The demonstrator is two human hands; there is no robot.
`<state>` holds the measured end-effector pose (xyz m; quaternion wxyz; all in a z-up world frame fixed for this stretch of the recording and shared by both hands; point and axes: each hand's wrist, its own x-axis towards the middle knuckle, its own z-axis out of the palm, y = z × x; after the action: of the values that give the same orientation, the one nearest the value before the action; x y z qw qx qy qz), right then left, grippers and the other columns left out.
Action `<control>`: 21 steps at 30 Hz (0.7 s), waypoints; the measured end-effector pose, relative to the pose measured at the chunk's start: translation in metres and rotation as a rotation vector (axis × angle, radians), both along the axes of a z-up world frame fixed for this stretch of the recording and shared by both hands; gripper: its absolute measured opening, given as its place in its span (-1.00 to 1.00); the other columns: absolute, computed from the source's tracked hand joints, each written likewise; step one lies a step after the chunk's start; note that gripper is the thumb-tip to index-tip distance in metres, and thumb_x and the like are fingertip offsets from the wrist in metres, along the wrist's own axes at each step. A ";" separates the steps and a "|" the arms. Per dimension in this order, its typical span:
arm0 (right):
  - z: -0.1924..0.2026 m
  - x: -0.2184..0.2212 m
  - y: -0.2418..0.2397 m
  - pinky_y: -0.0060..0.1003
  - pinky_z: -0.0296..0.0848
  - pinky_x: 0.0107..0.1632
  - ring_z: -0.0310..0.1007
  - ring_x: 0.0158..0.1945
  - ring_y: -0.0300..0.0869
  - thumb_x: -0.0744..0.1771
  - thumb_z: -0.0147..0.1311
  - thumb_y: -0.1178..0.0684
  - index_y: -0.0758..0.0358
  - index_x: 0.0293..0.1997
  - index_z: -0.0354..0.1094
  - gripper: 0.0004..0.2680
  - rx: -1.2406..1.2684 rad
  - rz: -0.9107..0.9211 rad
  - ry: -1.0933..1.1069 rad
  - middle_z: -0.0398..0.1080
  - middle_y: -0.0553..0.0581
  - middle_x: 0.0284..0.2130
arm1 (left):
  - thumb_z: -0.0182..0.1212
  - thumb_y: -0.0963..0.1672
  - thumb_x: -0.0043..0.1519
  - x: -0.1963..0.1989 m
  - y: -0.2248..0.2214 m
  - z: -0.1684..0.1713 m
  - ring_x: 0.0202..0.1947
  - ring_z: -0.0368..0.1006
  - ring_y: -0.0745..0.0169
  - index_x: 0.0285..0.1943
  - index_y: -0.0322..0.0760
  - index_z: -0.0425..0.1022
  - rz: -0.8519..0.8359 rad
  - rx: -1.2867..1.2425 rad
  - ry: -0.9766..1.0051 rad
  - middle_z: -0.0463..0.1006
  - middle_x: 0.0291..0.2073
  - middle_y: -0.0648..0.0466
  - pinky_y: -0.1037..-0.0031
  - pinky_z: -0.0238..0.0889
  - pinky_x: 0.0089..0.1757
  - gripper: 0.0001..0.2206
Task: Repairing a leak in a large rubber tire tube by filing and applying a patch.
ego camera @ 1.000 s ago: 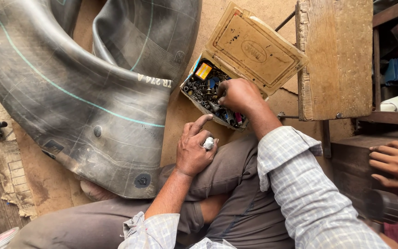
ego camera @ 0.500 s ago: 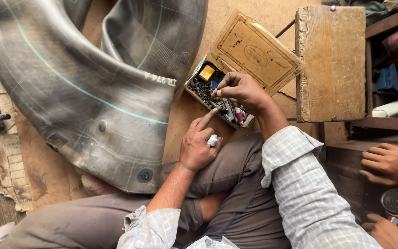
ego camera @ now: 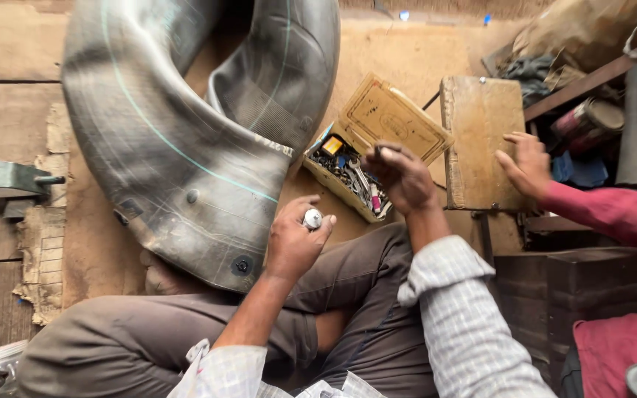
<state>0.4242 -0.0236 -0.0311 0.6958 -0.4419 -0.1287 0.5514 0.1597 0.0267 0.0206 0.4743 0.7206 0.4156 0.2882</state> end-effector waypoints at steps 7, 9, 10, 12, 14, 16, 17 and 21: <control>0.063 -0.086 -0.050 -0.15 0.50 0.00 0.57 -0.17 -0.03 0.35 0.08 0.26 0.27 0.08 0.42 -0.81 0.111 0.022 0.101 0.53 0.24 -0.07 | 0.39 -0.12 0.10 -0.047 -0.023 0.064 -0.16 0.59 0.09 -0.11 -0.33 0.59 -0.065 -0.128 -0.025 0.63 -0.17 -0.04 0.38 0.43 -0.12 -0.76; 0.081 -0.113 -0.054 -0.16 0.51 -0.02 0.58 -0.18 -0.03 0.35 0.06 0.24 0.27 0.08 0.43 -0.80 0.064 0.039 0.065 0.53 0.24 -0.08 | 0.38 -0.11 0.12 -0.058 -0.029 0.064 -0.23 0.60 0.08 -0.16 -0.31 0.59 -0.063 -0.173 0.003 0.63 -0.24 -0.04 0.35 0.43 -0.17 -0.80; 0.090 -0.126 -0.059 -0.18 0.52 -0.05 0.59 -0.19 -0.03 0.34 0.03 0.22 0.27 0.08 0.44 -0.79 0.012 0.039 0.029 0.53 0.25 -0.08 | 0.38 -0.10 0.15 -0.064 -0.032 0.063 -0.30 0.60 0.07 -0.21 -0.30 0.59 -0.076 -0.225 0.032 0.63 -0.31 -0.04 0.33 0.43 -0.22 -0.82; 0.092 -0.140 -0.059 -0.19 0.52 -0.07 0.60 -0.19 -0.02 0.36 0.04 0.20 0.29 0.06 0.43 -0.82 -0.003 0.073 -0.053 0.54 0.26 -0.08 | 0.37 -0.09 0.16 -0.071 -0.032 0.056 -0.32 0.58 0.03 -0.21 -0.30 0.58 -0.063 -0.199 0.031 0.61 -0.33 -0.06 0.29 0.41 -0.24 -0.82; 0.095 -0.152 -0.063 -0.21 0.52 -0.09 0.61 -0.19 -0.02 0.37 0.04 0.18 0.31 0.04 0.42 -0.84 -0.029 0.107 -0.140 0.54 0.28 -0.07 | 0.36 -0.09 0.18 -0.077 -0.034 0.049 -0.33 0.56 0.00 -0.22 -0.31 0.56 -0.051 -0.186 0.026 0.59 -0.35 -0.07 0.25 0.39 -0.26 -0.82; 0.097 -0.162 -0.063 -0.31 0.48 -0.13 0.59 -0.19 -0.11 0.39 0.09 0.17 0.35 0.04 0.41 -0.86 -0.027 0.158 -0.405 0.56 0.25 -0.09 | 0.31 -0.09 0.20 -0.082 -0.033 0.043 -0.30 0.55 -0.05 -0.24 -0.31 0.53 -0.031 -0.141 0.033 0.59 -0.33 -0.08 0.21 0.37 -0.25 -0.82; 0.093 -0.166 -0.065 -0.31 0.48 -0.13 0.59 -0.19 -0.11 0.39 0.09 0.17 0.35 0.04 0.41 -0.86 -0.027 0.165 -0.414 0.56 0.25 -0.09 | 0.31 -0.09 0.20 -0.084 -0.033 0.040 -0.30 0.55 -0.05 -0.24 -0.31 0.53 -0.024 -0.142 0.023 0.59 -0.33 -0.08 0.21 0.37 -0.25 -0.82; 0.089 -0.181 -0.066 -0.43 0.40 -0.13 0.43 -0.20 -0.31 0.36 0.18 0.21 0.37 0.02 0.46 -0.85 -0.079 0.207 -0.638 0.49 0.04 -0.22 | 0.23 -0.11 0.21 -0.088 -0.031 0.032 -0.25 0.52 -0.13 -0.24 -0.33 0.48 -0.043 0.053 0.057 0.56 -0.29 -0.10 0.15 0.36 -0.20 -0.85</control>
<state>0.2432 -0.0892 0.0576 0.5431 -0.6034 -0.3626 0.4577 0.0715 -0.0047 0.0527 0.4492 0.7494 0.4056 0.2683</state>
